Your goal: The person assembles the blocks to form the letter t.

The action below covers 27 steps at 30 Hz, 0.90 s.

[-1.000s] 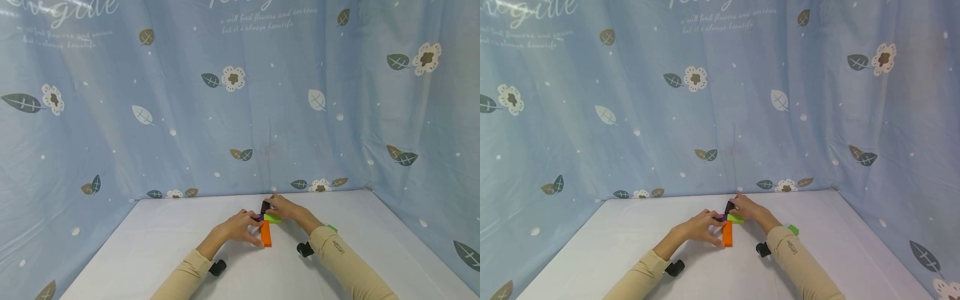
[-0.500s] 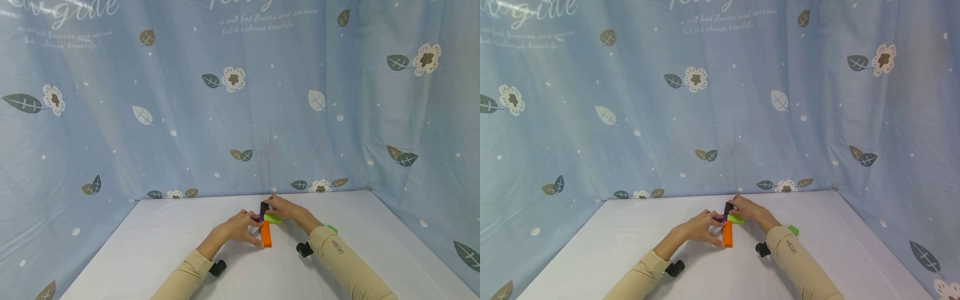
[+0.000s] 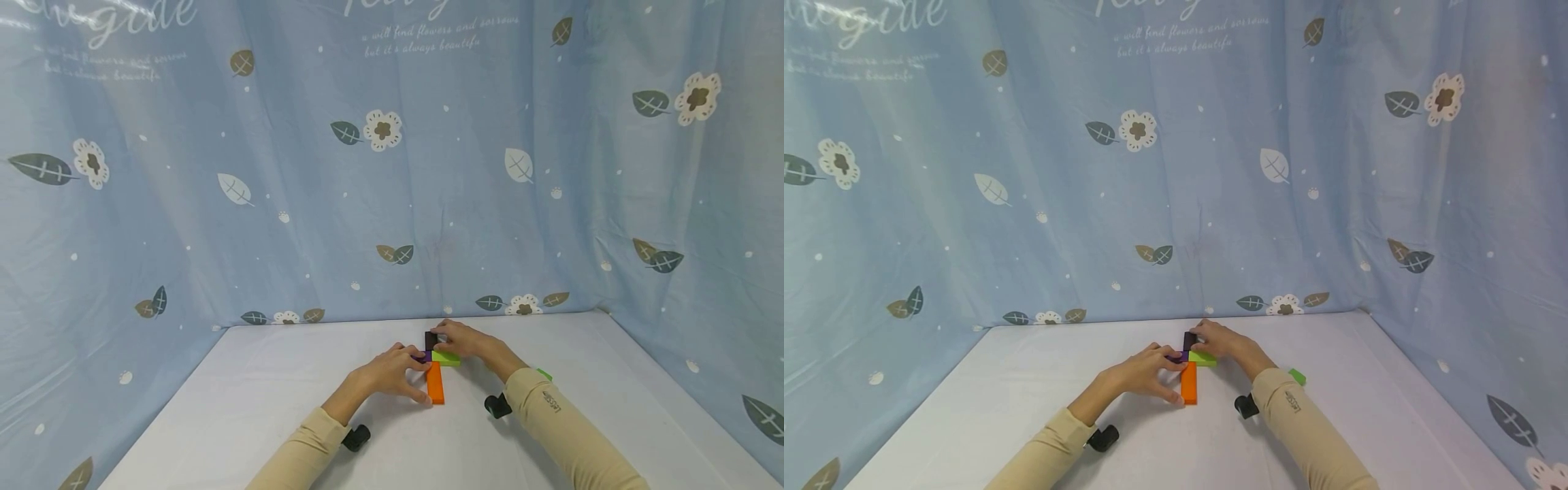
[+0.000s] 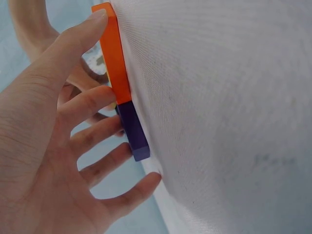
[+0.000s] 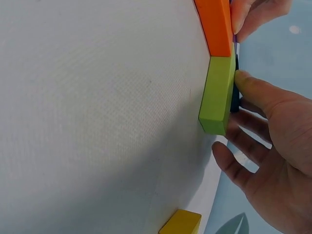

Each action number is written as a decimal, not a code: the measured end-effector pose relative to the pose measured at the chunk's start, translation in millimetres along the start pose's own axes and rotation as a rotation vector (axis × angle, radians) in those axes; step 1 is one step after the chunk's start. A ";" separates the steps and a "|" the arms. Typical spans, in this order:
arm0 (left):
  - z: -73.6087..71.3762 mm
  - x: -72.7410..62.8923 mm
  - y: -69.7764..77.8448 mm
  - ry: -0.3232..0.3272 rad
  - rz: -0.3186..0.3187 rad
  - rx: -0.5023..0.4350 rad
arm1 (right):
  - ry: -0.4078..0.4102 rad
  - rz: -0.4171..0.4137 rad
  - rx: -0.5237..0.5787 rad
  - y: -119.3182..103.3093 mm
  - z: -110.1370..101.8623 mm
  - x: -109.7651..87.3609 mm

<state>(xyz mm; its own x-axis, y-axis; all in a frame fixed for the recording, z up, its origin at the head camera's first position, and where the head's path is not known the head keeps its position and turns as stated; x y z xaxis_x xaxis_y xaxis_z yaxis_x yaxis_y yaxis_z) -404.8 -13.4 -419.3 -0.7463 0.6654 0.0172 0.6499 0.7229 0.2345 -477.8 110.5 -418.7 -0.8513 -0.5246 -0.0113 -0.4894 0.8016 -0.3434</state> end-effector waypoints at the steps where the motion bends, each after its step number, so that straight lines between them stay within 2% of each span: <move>1: 0.1 0.2 -0.2 -0.001 0.000 0.000 | -0.003 0.000 0.005 0.5 0.3 0.2; 27: 0.1 0.2 -1.3 -0.004 -0.021 0.008 | -0.003 -0.036 0.030 -3.0 -1.2 -2.5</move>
<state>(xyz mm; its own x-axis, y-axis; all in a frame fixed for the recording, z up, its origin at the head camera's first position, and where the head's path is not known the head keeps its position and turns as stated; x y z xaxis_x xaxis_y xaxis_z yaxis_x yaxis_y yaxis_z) -405.7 -14.3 -419.6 -0.7589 0.6511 0.0081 0.6355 0.7379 0.2273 -474.5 109.8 -416.6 -0.8327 -0.5537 -0.0016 -0.5135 0.7735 -0.3715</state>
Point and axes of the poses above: each hand's wrist, its own x-axis towards the middle knuckle, its own z-axis out of the palm, y = z × x, the point moved 8 cm from there along x, towards the middle knuckle, and after that the axes turned 3 degrees about -x, right-handed, at the moved point
